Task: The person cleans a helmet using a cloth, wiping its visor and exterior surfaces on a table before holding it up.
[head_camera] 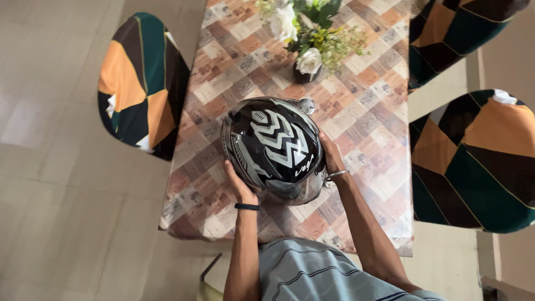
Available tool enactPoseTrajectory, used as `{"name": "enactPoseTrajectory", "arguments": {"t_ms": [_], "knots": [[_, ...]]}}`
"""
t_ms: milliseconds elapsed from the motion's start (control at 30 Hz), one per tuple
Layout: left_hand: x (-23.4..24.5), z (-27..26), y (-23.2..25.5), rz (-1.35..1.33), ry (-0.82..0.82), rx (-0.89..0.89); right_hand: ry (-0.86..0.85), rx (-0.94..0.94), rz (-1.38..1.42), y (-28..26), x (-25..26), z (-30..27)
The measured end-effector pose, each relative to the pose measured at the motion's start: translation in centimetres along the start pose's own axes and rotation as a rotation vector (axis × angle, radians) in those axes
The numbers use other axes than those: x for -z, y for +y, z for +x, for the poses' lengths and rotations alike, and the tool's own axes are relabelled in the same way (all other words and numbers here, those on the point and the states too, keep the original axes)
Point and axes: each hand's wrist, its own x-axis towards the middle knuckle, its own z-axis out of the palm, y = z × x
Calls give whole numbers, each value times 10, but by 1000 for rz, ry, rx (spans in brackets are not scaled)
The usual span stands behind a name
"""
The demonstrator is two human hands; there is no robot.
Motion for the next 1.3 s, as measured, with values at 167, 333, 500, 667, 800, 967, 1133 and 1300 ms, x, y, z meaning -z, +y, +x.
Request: {"name": "enactPoseTrajectory", "arguments": {"t_ms": [167,333,500,667,800,967,1133,1300], "knots": [[10,-9,27,36,-10,-160,-38,-85,89,8,-22,-6],[28,-12,44,22,13,-179,-103,-62,124,14,-42,-8],[42,-17,72,43,81,-197,-85,-67,104,28,-65,-8],[61,-21,101,21,70,-191,-88,-128,13,12,-103,-20],[77,-20,125,-10,60,-171,-121,-112,8,-3,-141,-33],[104,-19,158,90,122,-187,-135,-183,30,-11,-185,-48],[132,-19,186,84,137,-180,-207,-118,36,-17,-228,-63],[154,-23,213,82,198,-229,-296,-73,100,-7,-263,-65]]}}
